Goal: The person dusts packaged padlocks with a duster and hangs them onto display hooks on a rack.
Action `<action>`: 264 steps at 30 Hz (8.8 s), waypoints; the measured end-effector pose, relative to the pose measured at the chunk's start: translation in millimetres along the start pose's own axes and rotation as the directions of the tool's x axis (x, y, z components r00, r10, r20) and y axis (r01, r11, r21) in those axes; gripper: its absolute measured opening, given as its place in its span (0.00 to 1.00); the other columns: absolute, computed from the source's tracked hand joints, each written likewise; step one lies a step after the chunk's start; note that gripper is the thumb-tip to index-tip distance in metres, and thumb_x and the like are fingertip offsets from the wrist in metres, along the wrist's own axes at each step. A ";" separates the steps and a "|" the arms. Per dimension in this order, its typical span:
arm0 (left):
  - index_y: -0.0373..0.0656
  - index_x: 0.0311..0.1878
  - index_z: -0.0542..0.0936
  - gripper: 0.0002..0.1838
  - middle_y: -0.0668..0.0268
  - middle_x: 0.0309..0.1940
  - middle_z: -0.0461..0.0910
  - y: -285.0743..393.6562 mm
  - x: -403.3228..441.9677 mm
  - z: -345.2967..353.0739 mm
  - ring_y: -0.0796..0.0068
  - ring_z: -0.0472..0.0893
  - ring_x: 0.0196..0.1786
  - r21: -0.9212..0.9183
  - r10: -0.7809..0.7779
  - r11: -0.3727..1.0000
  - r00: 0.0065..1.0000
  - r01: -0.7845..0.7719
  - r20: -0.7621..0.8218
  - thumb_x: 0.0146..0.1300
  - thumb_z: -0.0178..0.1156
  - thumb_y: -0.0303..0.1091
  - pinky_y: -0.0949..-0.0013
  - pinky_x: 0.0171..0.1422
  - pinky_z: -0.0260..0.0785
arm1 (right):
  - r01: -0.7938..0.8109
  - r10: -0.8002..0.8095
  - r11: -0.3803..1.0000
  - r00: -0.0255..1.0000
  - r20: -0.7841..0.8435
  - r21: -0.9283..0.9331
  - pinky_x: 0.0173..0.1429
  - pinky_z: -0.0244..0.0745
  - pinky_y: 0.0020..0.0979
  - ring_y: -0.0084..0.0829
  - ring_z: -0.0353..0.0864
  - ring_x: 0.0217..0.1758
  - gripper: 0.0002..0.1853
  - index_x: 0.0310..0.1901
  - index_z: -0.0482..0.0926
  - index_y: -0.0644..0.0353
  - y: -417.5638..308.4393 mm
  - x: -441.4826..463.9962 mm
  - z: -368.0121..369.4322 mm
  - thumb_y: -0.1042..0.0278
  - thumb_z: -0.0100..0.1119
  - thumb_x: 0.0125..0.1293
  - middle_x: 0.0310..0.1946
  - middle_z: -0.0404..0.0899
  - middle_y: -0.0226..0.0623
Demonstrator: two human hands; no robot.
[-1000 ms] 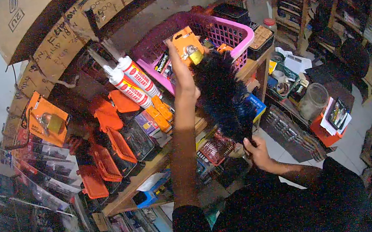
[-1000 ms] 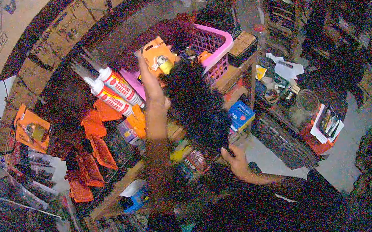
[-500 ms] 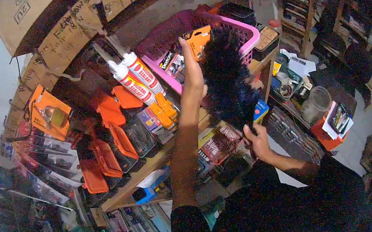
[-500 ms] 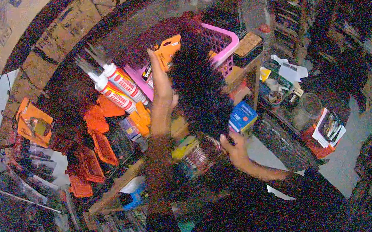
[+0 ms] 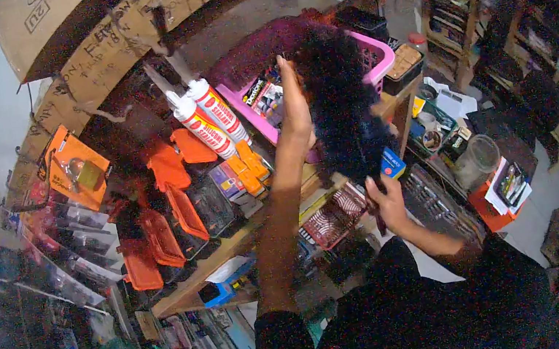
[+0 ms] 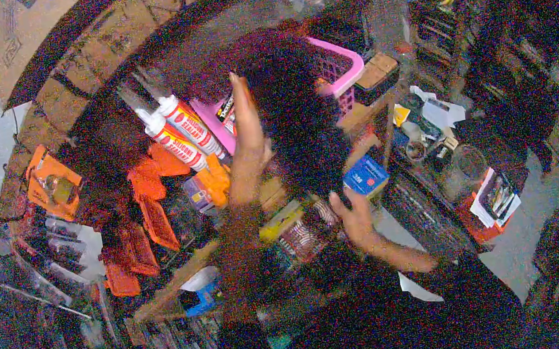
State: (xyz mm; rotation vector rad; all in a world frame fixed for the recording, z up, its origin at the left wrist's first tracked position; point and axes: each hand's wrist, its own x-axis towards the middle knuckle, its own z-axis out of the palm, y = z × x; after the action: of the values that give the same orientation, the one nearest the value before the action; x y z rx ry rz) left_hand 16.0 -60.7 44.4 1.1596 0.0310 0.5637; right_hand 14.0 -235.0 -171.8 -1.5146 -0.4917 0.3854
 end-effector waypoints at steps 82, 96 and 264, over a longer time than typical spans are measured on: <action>0.41 0.61 0.69 0.44 0.56 0.52 0.75 -16.4 20.2 -12.7 0.60 0.76 0.52 -0.024 0.019 0.999 0.996 -0.022 -0.088 0.62 0.36 0.73 0.58 0.59 0.66 | -0.145 0.100 0.973 0.966 0.237 0.178 0.44 0.65 0.32 0.26 0.67 0.37 0.18 0.31 0.72 0.62 -8.5 -4.0 -6.8 0.53 0.57 0.67 0.28 0.69 0.28; 0.40 0.44 0.75 0.46 0.56 0.25 0.80 -11.1 24.3 -9.0 0.59 0.81 0.25 -0.225 -0.090 0.970 0.996 0.089 0.005 0.55 0.34 0.80 0.60 0.30 0.78 | -0.025 -0.022 0.981 0.971 0.239 0.191 0.33 0.64 0.27 0.19 0.68 0.28 0.16 0.36 0.77 0.63 -9.8 0.5 1.2 0.56 0.55 0.70 0.24 0.73 0.24; 0.42 0.70 0.59 0.37 0.62 0.66 0.65 -20.1 24.1 -35.6 0.65 0.64 0.68 0.274 0.422 0.906 0.708 -0.321 -0.567 0.70 0.36 0.61 0.61 0.74 0.50 | -0.239 0.155 0.966 0.837 0.524 0.096 0.19 0.52 0.23 0.16 0.59 0.14 0.14 0.29 0.69 0.53 -52.4 47.2 -90.6 0.56 0.55 0.69 0.16 0.64 0.21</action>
State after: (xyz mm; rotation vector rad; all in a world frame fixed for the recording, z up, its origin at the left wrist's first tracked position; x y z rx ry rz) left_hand 34.0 -25.3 18.4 1.0907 0.4206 1.3197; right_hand 98.9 -288.1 -115.6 -1.3012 -0.7046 0.9888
